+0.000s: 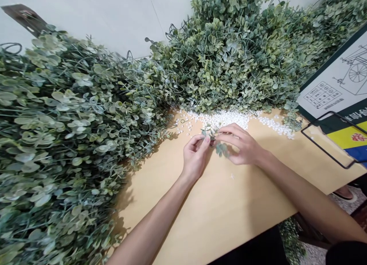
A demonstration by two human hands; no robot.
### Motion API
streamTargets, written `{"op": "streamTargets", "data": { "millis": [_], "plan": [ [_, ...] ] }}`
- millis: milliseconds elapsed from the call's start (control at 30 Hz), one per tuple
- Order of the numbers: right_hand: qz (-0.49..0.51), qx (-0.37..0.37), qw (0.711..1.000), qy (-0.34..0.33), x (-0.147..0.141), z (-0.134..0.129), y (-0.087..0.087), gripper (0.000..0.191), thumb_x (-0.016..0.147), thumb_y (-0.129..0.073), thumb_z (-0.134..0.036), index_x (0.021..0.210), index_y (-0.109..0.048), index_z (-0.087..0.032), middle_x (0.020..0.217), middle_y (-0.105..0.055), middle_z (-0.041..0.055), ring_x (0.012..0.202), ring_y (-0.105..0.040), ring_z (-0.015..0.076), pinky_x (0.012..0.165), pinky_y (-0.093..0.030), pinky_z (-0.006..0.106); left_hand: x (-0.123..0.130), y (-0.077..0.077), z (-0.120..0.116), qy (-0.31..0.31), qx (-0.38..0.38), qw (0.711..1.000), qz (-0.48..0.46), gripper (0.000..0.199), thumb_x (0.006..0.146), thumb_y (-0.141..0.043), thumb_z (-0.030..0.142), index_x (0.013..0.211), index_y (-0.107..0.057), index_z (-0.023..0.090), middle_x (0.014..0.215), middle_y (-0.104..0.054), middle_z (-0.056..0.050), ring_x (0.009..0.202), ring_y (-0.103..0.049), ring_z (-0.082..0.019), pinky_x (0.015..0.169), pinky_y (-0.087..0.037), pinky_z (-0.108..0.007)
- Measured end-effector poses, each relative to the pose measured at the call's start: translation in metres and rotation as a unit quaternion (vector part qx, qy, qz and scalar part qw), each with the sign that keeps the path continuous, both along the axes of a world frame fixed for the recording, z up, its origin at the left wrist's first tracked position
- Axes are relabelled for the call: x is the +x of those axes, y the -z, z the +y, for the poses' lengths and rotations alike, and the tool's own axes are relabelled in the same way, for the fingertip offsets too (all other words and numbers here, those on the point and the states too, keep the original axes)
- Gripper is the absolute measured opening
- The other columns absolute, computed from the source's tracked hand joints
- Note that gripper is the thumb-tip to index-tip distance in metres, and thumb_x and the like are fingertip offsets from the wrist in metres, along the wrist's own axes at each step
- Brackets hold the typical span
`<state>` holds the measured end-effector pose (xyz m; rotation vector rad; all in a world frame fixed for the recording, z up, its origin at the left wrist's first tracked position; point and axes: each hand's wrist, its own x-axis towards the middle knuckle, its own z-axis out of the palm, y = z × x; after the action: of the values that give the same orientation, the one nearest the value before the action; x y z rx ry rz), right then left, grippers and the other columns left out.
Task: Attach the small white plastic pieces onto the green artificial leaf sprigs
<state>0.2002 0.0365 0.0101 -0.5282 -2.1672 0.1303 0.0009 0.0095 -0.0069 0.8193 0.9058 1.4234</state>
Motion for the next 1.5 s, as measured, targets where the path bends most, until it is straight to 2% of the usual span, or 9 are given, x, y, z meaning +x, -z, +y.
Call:
{"op": "streamTargets", "data": {
  "millis": [200, 400, 567, 667, 800, 867, 967, 1333, 1500],
  "plan": [
    [0.005, 0.003, 1.0, -0.01, -0.004, -0.006, 0.0, 0.049, 0.088, -0.073, -0.018, 0.134, -0.06, -0.029, 0.125, -0.065, 0.0131, 0.112, -0.065, 0.0294, 0.092, -0.062, 0.046, 0.0, -0.005, -0.002, 0.001, -0.023, 1.0, 0.011, 0.031, 0.074, -0.095, 0.035, 0.086, -0.072, 0.018, 0.083, -0.076, 0.0, 0.071, -0.069, -0.011, 0.071, -0.055, -0.023],
    [0.024, 0.007, 1.0, -0.007, -0.003, 0.0, 0.006, 0.041, 0.088, -0.065, -0.01, 0.125, -0.063, -0.027, 0.117, -0.068, 0.0117, 0.103, -0.067, 0.0265, 0.084, -0.063, 0.043, 0.001, -0.007, -0.001, -0.005, -0.025, 0.998, -0.054, 0.039, 0.071, -0.096, 0.024, 0.098, -0.068, 0.021, 0.083, -0.079, 0.001, 0.078, -0.074, -0.014, 0.08, -0.059, -0.027],
    [0.088, -0.111, 0.99, -0.014, -0.009, -0.003, 0.011, 0.031, 0.088, -0.063, -0.01, 0.116, -0.066, -0.025, 0.105, -0.076, 0.0066, 0.089, -0.072, 0.0205, 0.08, -0.064, 0.036, 0.001, -0.008, 0.0, 0.001, -0.024, 0.998, -0.051, 0.044, 0.071, -0.095, 0.025, 0.108, -0.071, 0.02, 0.091, -0.082, -0.003, 0.085, -0.078, -0.018, 0.083, -0.061, -0.031],
    [0.164, -0.264, 0.95, 0.036, -0.016, -0.007, 0.014, 0.026, 0.083, -0.069, -0.014, 0.107, -0.066, -0.023, 0.095, -0.074, 0.0033, 0.076, -0.07, 0.0151, 0.066, -0.061, 0.026, 0.001, -0.008, 0.001, -0.008, -0.013, 0.998, -0.053, 0.046, 0.071, -0.095, 0.024, 0.108, -0.069, 0.021, 0.097, -0.083, -0.003, 0.095, -0.079, -0.021, 0.09, -0.062, -0.036],
    [0.269, -0.472, 0.839, 0.028, -0.021, -0.004, 0.016, 0.03, 0.075, -0.074, -0.017, 0.096, -0.054, -0.024, 0.079, -0.066, -0.0045, 0.064, -0.07, 0.0141, 0.055, -0.063, 0.026, -0.001, -0.005, 0.001, 0.0, 0.005, 0.998, -0.067, 0.043, 0.075, -0.093, 0.024, 0.108, -0.067, 0.023, 0.105, -0.083, -0.004, 0.119, -0.076, -0.028, 0.104, -0.057, -0.044],
    [0.296, -0.539, 0.789, 0.017, -0.022, -0.002, 0.015, 0.033, 0.072, -0.074, -0.018, 0.089, -0.047, -0.025, 0.071, -0.063, -0.0077, 0.058, -0.072, 0.0155, 0.054, -0.066, 0.029, -0.002, -0.004, 0.001, 0.018, 0.017, 0.997, -0.07, 0.035, 0.078, -0.092, 0.024, 0.102, -0.066, 0.023, 0.105, -0.083, -0.005, 0.126, -0.073, -0.03, 0.109, -0.054, -0.047],
    [0.301, -0.581, 0.757, 0.017, -0.024, -0.001, 0.013, 0.03, 0.072, -0.074, -0.019, 0.086, -0.048, -0.024, 0.065, -0.065, -0.0079, 0.058, -0.075, 0.018, 0.055, -0.069, 0.032, -0.002, -0.004, 0.0, 0.051, 0.033, 0.996, -0.072, 0.032, 0.081, -0.09, 0.025, 0.104, -0.067, 0.023, 0.108, -0.083, -0.007, 0.126, -0.072, -0.031, 0.11, -0.053, -0.05],
    [0.333, -0.599, 0.727, 0.045, -0.025, 0.0, 0.01, 0.033, 0.067, -0.074, -0.02, 0.085, -0.047, -0.024, 0.06, -0.068, -0.008, 0.05, -0.074, 0.0182, 0.05, -0.067, 0.03, -0.005, -0.007, -0.004, 0.131, 0.013, 0.986, -0.105, 0.033, 0.078, -0.092, 0.025, 0.098, -0.065, 0.024, 0.104, -0.083, -0.004, 0.094, -0.076, -0.022, 0.101, -0.056, -0.048],
    [0.297, -0.569, 0.765, 0.059, -0.023, -0.004, 0.009, 0.034, 0.067, -0.075, -0.015, 0.083, -0.046, -0.025, 0.053, -0.063, -0.01, 0.043, -0.069, 0.0185, 0.037, -0.057, 0.024, -0.002, -0.005, -0.003, 0.129, 0.024, 0.989, -0.07, 0.033, 0.078, -0.092, 0.028, 0.098, -0.066, 0.022, 0.1, -0.082, -0.004, 0.094, -0.076, -0.021, 0.099, -0.057, -0.046]
  ]
}}
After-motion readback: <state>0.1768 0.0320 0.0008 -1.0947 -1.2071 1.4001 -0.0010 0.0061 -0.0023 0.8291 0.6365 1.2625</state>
